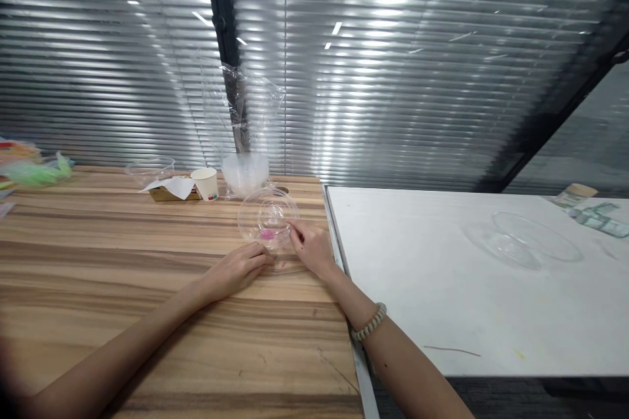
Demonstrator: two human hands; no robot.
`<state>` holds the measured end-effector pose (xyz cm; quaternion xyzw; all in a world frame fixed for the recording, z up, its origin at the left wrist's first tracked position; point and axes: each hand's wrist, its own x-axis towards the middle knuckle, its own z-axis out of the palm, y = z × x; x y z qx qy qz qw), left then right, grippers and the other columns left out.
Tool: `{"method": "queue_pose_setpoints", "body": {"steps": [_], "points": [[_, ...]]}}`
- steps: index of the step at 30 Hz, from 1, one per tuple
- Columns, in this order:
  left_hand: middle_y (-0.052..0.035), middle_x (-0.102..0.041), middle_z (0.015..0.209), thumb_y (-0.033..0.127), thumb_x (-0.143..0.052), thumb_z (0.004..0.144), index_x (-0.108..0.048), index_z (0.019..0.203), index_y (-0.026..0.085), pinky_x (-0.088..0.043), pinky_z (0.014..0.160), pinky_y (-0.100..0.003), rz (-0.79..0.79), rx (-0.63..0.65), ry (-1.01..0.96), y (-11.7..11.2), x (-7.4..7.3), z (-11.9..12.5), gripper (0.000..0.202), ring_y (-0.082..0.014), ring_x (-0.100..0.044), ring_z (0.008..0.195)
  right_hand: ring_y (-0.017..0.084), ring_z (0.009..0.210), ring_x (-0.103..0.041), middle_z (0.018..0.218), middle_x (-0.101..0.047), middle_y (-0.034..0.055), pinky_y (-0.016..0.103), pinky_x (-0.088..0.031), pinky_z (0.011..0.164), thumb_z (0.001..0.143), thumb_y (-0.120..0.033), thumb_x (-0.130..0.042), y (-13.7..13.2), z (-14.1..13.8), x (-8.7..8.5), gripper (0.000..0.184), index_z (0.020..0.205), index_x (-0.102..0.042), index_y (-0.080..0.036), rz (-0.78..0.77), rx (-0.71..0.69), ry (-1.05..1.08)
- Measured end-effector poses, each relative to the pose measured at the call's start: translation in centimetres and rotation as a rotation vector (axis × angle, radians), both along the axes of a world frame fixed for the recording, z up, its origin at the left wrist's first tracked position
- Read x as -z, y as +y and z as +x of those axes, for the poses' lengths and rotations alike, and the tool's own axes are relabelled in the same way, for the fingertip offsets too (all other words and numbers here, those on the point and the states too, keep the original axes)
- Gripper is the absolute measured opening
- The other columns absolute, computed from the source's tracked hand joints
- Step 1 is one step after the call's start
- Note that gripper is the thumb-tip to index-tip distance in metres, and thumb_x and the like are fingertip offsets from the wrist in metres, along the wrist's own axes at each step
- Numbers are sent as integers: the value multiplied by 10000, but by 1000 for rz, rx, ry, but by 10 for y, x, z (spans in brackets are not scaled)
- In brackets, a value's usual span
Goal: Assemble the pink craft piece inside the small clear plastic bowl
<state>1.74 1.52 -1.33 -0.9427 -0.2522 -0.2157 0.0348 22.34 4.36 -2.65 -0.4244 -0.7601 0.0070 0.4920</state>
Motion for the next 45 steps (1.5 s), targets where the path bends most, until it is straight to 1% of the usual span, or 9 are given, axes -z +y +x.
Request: {"method": "queue_pose_setpoints", "body": {"steps": [11, 25, 33, 40, 45], "points": [[-71, -601, 839, 106, -364, 917, -619, 939, 142, -446, 711, -258, 0, 4, -5, -1, -4, 1, 258, -168, -550, 785, 149, 642, -634, 872, -724, 18, 254, -472, 621, 879, -198, -453, 0, 0, 0, 258, 1012, -674, -199, -35, -2, -7], [-71, -602, 850, 151, -355, 939, -623, 943, 146, -452, 730, -268, -23, -15, 17, -3, -5, 1, 269, -166, -550, 797, 147, 608, -618, 795, -719, 29, 253, -465, 601, 880, -210, -445, 0, 1, 0, 268, 999, -683, -185, -38, 6, -25], [-71, -605, 855, 127, -345, 935, -617, 949, 143, -445, 724, -260, -20, -3, 13, -2, -5, 1, 273, -166, -555, 798, 150, 638, -630, 830, -722, 29, 254, -478, 624, 876, -206, -451, 0, 0, 0, 260, 999, -680, -194, -49, 2, -19], [-65, -604, 847, 150, -346, 942, -616, 933, 145, -445, 724, -265, -36, -20, 27, -2, -4, 0, 270, -170, -555, 801, 155, 676, -646, 872, -722, 25, 259, -485, 642, 882, -199, -449, -1, 0, 0, 255, 1008, -670, -195, -48, -16, -12], [-70, -607, 869, 137, -358, 937, -615, 956, 150, -443, 735, -265, -51, -14, 15, -3, -4, 0, 258, -171, -556, 819, 153, 664, -643, 865, -722, 25, 258, -484, 634, 880, -192, -449, -1, 0, -1, 255, 1009, -669, -194, -56, -15, -14]]}}
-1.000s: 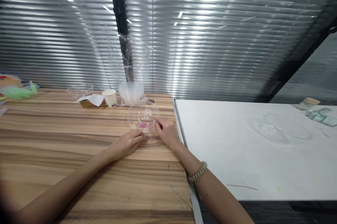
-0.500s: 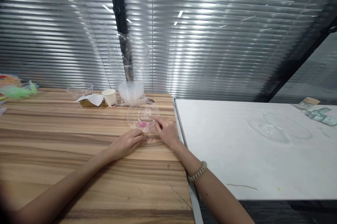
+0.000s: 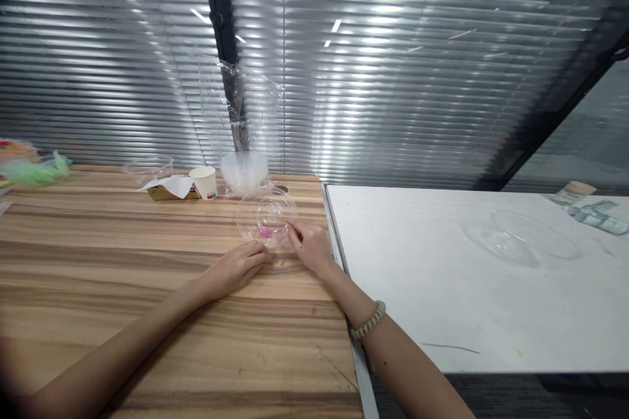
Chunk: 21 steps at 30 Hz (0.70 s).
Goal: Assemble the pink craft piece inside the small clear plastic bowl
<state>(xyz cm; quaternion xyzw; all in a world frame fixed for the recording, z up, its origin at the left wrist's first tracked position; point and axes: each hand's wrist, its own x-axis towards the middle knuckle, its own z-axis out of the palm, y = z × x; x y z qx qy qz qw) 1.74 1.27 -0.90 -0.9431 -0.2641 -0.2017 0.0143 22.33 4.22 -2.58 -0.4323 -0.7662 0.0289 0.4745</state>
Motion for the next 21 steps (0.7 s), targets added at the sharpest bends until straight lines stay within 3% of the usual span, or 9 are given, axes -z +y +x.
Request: {"method": "queue_pose_setpoints", "body": {"steps": [14, 21], "points": [[-66, -600, 846, 129, -353, 929, -621, 933, 157, -452, 733, -266, -23, 3, -28, 0, 0, 0, 270, -163, -547, 794, 150, 641, -629, 849, -721, 26, 259, -481, 630, 877, -204, -447, 0, 1, 0, 264, 1011, -675, -208, -2, 11, -14], [-73, -593, 918, 6, -364, 858, -592, 962, 163, -459, 772, -290, -84, -8, -150, 2, 1, -2, 296, -177, -547, 875, 151, 623, -632, 839, -725, 35, 263, -486, 633, 878, -206, -452, -1, 1, -1, 260, 1007, -677, -191, 7, 26, -6]]}}
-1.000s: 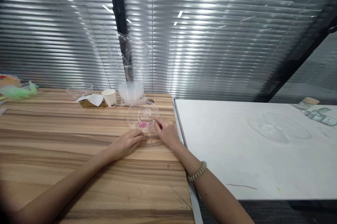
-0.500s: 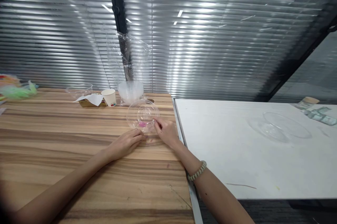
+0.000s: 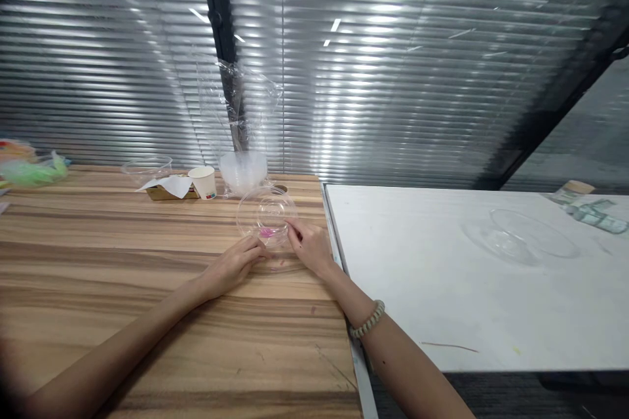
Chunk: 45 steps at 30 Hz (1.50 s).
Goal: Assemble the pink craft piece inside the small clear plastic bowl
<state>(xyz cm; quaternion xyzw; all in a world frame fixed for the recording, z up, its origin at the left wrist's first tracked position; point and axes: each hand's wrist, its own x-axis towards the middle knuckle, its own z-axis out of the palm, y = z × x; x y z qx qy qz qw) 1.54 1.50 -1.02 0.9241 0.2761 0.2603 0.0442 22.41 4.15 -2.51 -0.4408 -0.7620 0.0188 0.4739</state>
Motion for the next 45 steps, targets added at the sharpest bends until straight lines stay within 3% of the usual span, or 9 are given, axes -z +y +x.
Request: {"method": "queue_pose_setpoints", "body": {"steps": [10, 16, 21, 29, 37, 41, 45], "points": [[-49, -605, 848, 102, -421, 880, -562, 863, 168, -473, 735, -279, -143, -66, -331, -1, -10, 2, 157, -158, -570, 814, 150, 651, -641, 852, -724, 22, 257, -492, 643, 886, -204, -456, 0, -1, 0, 249, 1001, -676, -207, 35, -15, 11], [-25, -596, 801, 170, -533, 843, -575, 842, 169, -476, 677, -252, -191, -193, -520, 4, -7, -1, 43, -140, -569, 748, 149, 664, -651, 887, -724, 35, 256, -495, 632, 890, -196, -455, -1, -1, -1, 243, 995, -673, -184, 54, -46, 33], [-21, -589, 784, 241, -599, 810, -597, 807, 165, -490, 652, -257, -195, -321, -649, 10, -1, -5, 76, -142, -575, 715, 157, 750, -673, 931, -722, 34, 258, -519, 683, 883, -177, -457, -1, -1, -1, 246, 1012, -666, -194, 53, -72, 33], [-15, -597, 762, 234, -625, 784, -595, 757, 162, -490, 637, -241, -129, -416, -653, 9, -5, -6, 83, -135, -571, 698, 157, 775, -679, 941, -721, 35, 259, -530, 700, 880, -163, -462, -1, -1, -1, 248, 1024, -662, -193, 63, -101, 36], [-19, -595, 776, 208, -605, 807, -591, 774, 168, -486, 641, -242, -77, -346, -600, 8, -2, -5, 54, -144, -573, 722, 163, 728, -679, 912, -726, 43, 262, -527, 667, 869, -149, -476, -2, -2, -2, 242, 1012, -669, -179, 87, -124, 15], [-20, -604, 781, 158, -555, 840, -592, 795, 167, -463, 659, -248, 6, -324, -540, 6, -2, -5, 58, -147, -572, 741, 167, 769, -682, 927, -725, 46, 262, -528, 694, 865, -146, -479, -3, -2, -1, 244, 1015, -669, -180, 92, -130, 9], [-16, -612, 787, 121, -499, 871, -597, 820, 172, -452, 666, -241, 78, -271, -441, 5, -2, -4, 122, -140, -581, 749, 153, 683, -671, 855, -730, 41, 253, -525, 654, 864, -153, -484, -3, -2, 0, 232, 992, -676, -175, 104, -129, 4]]}}
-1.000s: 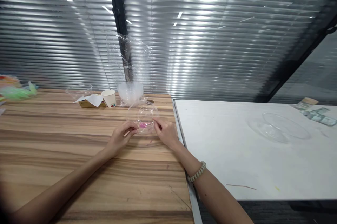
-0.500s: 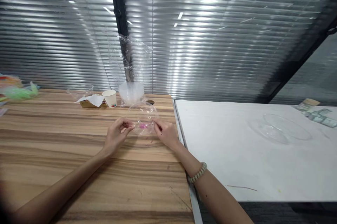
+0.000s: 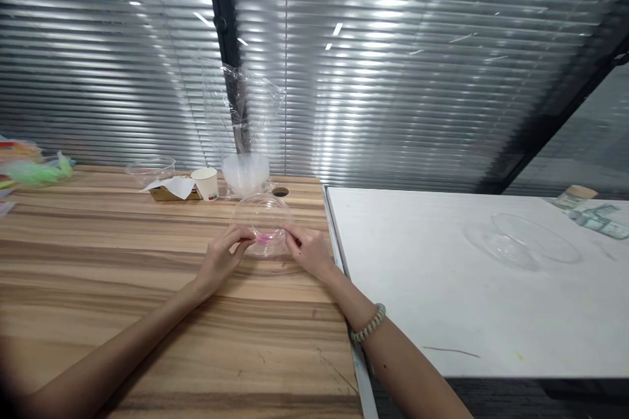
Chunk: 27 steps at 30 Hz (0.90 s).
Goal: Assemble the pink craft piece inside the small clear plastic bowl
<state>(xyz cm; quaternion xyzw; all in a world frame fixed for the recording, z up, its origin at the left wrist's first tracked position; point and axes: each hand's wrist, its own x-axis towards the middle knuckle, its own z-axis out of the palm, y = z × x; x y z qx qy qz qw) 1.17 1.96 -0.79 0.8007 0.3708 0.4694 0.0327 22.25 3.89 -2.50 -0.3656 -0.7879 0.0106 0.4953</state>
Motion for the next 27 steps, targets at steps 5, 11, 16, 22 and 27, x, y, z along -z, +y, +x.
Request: {"method": "queue_pose_setpoints", "body": {"steps": [5, 11, 16, 22, 27], "points": [[-22, -629, 853, 93, -442, 903, -595, 921, 182, -474, 702, -232, 46, 67, 111, 0, 6, 0, 178, -131, -601, 795, 146, 636, -660, 788, -726, 37, 247, -517, 633, 865, -152, -481, 0, 0, 0, 236, 995, -678, -170, -13, 2, -28], [-78, -629, 1009, 19, -385, 885, -558, 1065, 172, -493, 800, -308, 108, 105, 334, 0, 11, -5, 293, -177, -597, 941, 147, 645, -665, 808, -730, 37, 247, -520, 632, 862, -152, -473, -2, -1, -4, 243, 989, -678, -175, -15, -7, -21], [-99, -635, 1046, -17, -386, 845, -551, 1090, 171, -507, 800, -328, 121, 90, 422, 0, 11, -7, 350, -198, -600, 966, 159, 712, -680, 895, -729, 40, 259, -527, 653, 864, -161, -479, -4, -2, -6, 238, 993, -675, -195, -47, -12, -5], [-112, -642, 1051, -7, -430, 832, -547, 1092, 156, -507, 801, -322, 91, 90, 459, 1, 12, -10, 329, -207, -606, 965, 161, 738, -685, 909, -729, 37, 261, -534, 669, 861, -155, -481, -4, -1, -6, 244, 1002, -675, -199, -30, -25, -6], [-96, -651, 1008, 27, -462, 845, -554, 1073, 168, -497, 812, -311, 51, 109, 482, -1, 9, -10, 284, -201, -600, 972, 150, 699, -678, 892, -730, 27, 251, -533, 660, 855, -148, -483, -3, -2, -5, 249, 1002, -677, -198, -21, -16, -28]]}}
